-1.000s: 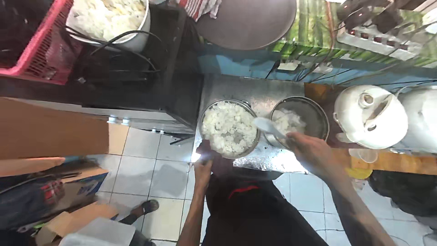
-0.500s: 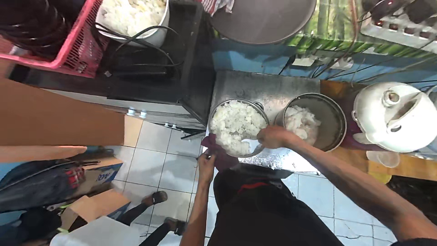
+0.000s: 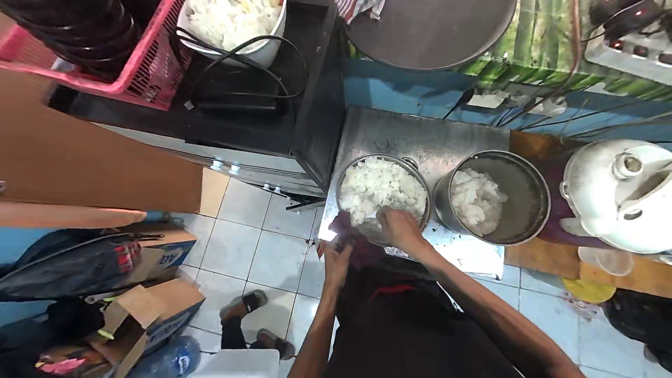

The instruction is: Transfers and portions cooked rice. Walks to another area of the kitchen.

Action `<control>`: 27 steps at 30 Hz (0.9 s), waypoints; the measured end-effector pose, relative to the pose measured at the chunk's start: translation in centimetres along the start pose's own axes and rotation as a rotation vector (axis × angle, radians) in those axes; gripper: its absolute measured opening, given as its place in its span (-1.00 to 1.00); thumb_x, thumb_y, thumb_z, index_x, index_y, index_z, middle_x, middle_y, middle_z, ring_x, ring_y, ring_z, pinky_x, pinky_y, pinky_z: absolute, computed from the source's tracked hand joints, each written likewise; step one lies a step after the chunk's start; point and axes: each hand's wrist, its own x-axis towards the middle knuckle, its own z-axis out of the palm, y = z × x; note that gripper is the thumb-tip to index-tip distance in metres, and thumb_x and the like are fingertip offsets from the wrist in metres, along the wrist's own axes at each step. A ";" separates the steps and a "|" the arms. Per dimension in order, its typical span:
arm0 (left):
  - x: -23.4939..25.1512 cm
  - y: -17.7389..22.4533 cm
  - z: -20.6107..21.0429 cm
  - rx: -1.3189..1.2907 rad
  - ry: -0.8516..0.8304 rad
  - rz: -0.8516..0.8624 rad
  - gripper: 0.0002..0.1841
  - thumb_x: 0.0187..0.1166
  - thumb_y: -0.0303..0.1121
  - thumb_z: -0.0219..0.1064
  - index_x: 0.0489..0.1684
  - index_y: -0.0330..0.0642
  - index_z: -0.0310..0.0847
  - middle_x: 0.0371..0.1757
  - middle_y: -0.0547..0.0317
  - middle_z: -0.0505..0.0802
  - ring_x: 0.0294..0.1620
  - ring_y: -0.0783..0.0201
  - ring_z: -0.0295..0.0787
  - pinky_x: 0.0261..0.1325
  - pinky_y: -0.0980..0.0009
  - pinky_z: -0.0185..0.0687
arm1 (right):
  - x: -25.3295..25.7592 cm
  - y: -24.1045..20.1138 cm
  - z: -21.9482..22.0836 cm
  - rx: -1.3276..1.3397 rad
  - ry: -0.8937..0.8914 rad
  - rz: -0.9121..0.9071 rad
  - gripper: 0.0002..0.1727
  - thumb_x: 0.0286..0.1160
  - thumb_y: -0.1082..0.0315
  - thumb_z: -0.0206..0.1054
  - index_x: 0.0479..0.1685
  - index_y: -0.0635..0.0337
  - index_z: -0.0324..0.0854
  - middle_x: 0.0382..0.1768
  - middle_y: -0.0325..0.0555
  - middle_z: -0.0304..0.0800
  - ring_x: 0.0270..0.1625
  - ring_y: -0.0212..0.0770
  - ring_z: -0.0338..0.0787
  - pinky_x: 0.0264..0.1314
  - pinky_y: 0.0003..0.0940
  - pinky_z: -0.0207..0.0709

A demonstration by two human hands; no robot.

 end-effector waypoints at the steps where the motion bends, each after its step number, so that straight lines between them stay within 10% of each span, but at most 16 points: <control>1: 0.1 0.1 0.0 0.007 -0.003 0.006 -0.82 0.56 -0.45 0.40 0.00 -0.32 0.76 -0.15 0.00 0.91 -0.10 0.16 0.88 0.08 0.16 0.82 | 0.2 0.5 0.3 0.017 0.027 -0.008 -0.55 0.83 0.07 -0.06 0.16 0.12 0.70 -0.07 0.08 0.87 0.11 0.10 0.85 0.24 0.16 0.64; 27: 2.2 0.2 -1.4 0.097 -0.036 0.039 -0.85 0.54 -0.47 0.38 -0.06 -0.30 0.80 -0.21 0.06 0.91 -0.19 0.22 0.87 -0.01 0.21 0.83 | -2.9 11.3 -3.9 0.402 0.209 -0.113 -0.58 0.82 0.04 0.03 0.11 0.09 0.73 -0.24 -0.10 0.80 -0.19 -0.20 0.79 0.01 -0.07 0.68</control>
